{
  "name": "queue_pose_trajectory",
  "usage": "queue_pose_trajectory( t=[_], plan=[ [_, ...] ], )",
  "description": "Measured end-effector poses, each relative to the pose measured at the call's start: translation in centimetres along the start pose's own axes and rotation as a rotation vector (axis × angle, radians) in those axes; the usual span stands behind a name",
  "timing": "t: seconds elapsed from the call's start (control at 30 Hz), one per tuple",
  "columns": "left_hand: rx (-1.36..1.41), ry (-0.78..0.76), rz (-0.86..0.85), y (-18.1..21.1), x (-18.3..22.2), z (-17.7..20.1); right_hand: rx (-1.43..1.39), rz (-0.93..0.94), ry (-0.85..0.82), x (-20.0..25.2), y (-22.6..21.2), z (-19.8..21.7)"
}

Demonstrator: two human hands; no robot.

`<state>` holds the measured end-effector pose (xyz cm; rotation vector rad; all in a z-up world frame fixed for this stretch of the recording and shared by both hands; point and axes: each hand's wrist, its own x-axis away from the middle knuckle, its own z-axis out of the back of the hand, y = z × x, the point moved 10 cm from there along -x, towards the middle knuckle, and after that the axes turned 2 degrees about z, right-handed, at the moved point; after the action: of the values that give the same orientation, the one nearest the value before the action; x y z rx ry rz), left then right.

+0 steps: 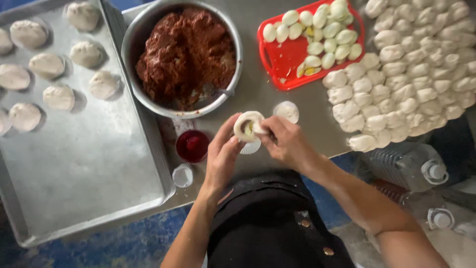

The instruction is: The person fills dough wrappers with a meat mixture and egg pieces, pinches the dough closed, and places them onto a tray.

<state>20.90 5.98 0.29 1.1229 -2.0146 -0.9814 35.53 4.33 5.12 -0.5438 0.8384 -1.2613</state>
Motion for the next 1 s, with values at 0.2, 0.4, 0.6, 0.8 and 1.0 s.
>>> queue_pose_trajectory(
  t=[0.2, 0.4, 0.6, 0.8, 1.0],
  plan=[
    [-0.351, 0.027, 0.032, 1.1, 0.2, -1.1, 0.033, 0.129, -0.029, 0.1, -0.8, -0.2],
    [-0.598, 0.013, -0.239, 5.0, 1.2, -1.9, -0.145, -0.071, -0.076, 0.2, 0.9, -1.1],
    [-0.516, 0.080, -0.583, 7.2, 2.5, -2.7, -0.657, -0.237, -0.146, 0.3, 0.1, -2.2],
    [-0.503, 0.142, -0.514, 6.7, 1.8, -2.3, -0.122, 0.294, -0.014, -1.2, -7.1, 1.8],
    [-0.514, 0.003, -0.353, 5.6, 0.3, -1.9, -0.151, 0.230, -0.126, -1.3, -6.7, 2.0]
  ],
)
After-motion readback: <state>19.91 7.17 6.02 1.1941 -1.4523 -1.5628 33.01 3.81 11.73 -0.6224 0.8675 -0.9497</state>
